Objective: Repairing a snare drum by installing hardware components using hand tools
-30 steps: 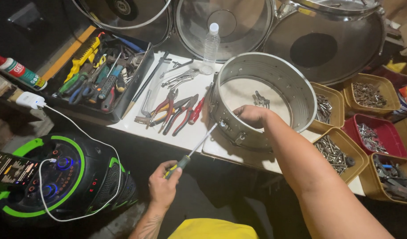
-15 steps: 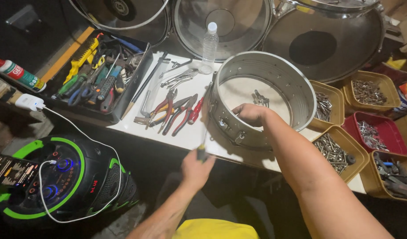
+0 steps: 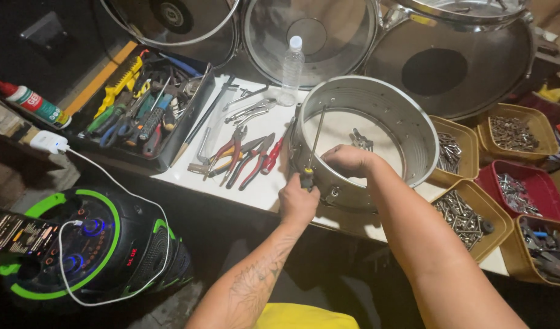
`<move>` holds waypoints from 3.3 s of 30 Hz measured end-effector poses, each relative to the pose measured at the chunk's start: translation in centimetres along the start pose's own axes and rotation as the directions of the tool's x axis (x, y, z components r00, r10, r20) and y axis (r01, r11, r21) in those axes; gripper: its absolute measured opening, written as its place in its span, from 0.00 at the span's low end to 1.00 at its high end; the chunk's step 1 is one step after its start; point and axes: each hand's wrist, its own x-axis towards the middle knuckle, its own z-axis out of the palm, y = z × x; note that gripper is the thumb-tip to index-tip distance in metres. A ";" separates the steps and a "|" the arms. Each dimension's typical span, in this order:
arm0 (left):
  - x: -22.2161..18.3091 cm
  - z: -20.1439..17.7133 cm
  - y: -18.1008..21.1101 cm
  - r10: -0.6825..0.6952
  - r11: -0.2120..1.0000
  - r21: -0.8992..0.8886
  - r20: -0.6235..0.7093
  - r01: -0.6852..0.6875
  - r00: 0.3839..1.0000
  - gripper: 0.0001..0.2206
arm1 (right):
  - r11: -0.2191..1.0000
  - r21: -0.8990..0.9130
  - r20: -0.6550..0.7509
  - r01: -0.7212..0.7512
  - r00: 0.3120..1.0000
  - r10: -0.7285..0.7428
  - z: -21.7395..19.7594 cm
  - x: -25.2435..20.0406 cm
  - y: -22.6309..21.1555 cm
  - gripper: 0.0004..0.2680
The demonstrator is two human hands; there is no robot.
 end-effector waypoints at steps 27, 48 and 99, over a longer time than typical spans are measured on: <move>-3.8 -15.1 -10.5 0.445 0.860 0.306 -0.057 -0.409 0.894 0.17 | 0.961 -0.271 0.143 -0.050 0.985 0.092 2.4 -2.6 -5.8 0.10; 0.3 -15.9 -10.0 0.892 0.308 0.688 0.032 -0.658 0.451 0.13 | 0.991 -0.128 -0.011 0.041 0.999 -0.042 -0.2 7.0 2.4 0.15; -2.5 -17.1 -11.4 -0.156 0.780 -0.576 0.199 0.244 0.968 0.13 | 0.965 -0.207 0.116 -0.162 0.975 0.188 3.3 -4.9 -4.4 0.10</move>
